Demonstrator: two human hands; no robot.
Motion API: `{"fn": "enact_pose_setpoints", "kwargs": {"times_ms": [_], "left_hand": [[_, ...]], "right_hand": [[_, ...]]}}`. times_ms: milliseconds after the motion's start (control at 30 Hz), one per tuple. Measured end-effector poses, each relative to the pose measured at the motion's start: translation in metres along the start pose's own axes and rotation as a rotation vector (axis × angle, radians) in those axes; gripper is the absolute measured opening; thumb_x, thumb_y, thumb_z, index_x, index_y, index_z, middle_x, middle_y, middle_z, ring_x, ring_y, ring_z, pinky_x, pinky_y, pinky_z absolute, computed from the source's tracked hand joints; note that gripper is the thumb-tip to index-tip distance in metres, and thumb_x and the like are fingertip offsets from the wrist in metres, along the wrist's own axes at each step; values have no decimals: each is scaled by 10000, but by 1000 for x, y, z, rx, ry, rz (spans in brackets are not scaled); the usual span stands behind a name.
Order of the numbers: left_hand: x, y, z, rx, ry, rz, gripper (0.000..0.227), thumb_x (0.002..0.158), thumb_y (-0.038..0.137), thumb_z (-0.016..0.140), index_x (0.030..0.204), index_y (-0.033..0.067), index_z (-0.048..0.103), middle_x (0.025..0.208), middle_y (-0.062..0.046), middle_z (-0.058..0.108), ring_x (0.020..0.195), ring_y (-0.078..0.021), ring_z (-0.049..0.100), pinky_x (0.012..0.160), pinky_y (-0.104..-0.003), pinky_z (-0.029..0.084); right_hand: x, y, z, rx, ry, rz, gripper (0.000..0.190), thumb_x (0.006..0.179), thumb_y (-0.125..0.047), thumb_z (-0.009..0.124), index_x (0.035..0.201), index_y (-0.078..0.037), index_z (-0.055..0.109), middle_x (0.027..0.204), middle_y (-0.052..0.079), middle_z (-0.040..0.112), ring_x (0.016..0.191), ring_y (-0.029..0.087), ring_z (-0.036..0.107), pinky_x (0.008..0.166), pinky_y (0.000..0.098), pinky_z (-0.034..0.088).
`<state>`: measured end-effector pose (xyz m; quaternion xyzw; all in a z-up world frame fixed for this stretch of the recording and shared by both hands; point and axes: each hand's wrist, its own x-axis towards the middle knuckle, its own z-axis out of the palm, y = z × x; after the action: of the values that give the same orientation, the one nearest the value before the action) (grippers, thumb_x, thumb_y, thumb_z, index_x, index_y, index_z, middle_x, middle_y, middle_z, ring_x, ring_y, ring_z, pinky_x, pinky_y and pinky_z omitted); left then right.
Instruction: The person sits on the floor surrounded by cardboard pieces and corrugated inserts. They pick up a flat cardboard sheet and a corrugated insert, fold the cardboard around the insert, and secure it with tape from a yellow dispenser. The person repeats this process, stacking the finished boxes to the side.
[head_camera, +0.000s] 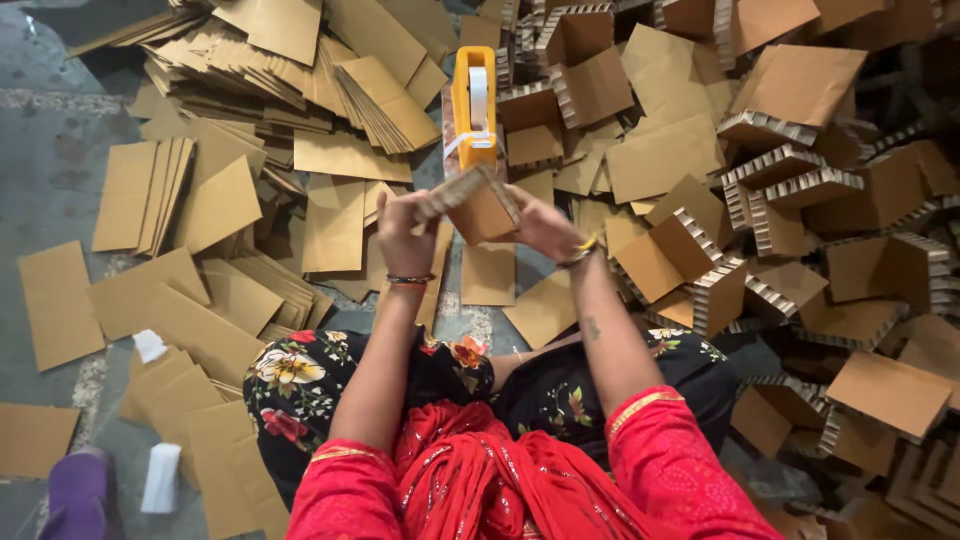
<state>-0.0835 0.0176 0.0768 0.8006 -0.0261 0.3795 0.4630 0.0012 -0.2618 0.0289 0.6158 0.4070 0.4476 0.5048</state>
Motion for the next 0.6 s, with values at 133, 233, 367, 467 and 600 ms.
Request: {"fn": "enact_pose_setpoints", "kwargs": {"times_ms": [133, 233, 367, 467, 600], "left_hand": [[-9, -25, 21, -138, 15, -765, 445, 759, 293, 862, 1004, 82, 557, 910, -72, 726, 846, -239, 714, 881, -461, 574], [-29, -61, 40, -160, -184, -729, 511, 748, 328, 884, 1072, 71, 582, 1019, -108, 702, 936, -233, 672, 880, -399, 543], [-32, -86, 40, 470, -332, -515, 525, 641, 400, 996, 839, 22, 691, 1179, -213, 607, 1058, -386, 604, 875, -469, 523], [-12, -83, 34, 283, -354, -395, 509, 690, 355, 919, 990, 25, 675, 1232, -147, 632, 1054, -324, 657, 891, -418, 557], [-1, -69, 50, -48, -515, -33, 663, 609, 235, 841, 1218, 48, 654, 1210, -130, 646, 1053, -339, 657, 874, -417, 565]], "right_hand": [[69, -23, -53, 1494, 7, 1048, 796, 934, -338, 863, 1476, 63, 438, 1327, 207, 620, 1099, 272, 590, 919, 372, 491], [80, 0, -63, 1911, -219, 1483, 648, 853, -345, 863, 1333, -43, 551, 1144, 151, 728, 1028, 253, 730, 866, 372, 569], [61, 23, -44, 1756, -697, 1263, 515, 822, -310, 849, 1262, -126, 656, 1022, 171, 750, 972, 365, 708, 805, 451, 548], [39, 14, -34, 1997, -609, 1005, 479, 775, -193, 775, 1239, -125, 677, 1082, 164, 741, 989, 343, 725, 825, 411, 572], [41, -24, -23, 1939, -386, 933, 478, 800, -129, 740, 1261, -62, 633, 1190, 215, 696, 1113, 386, 667, 925, 420, 552]]}}
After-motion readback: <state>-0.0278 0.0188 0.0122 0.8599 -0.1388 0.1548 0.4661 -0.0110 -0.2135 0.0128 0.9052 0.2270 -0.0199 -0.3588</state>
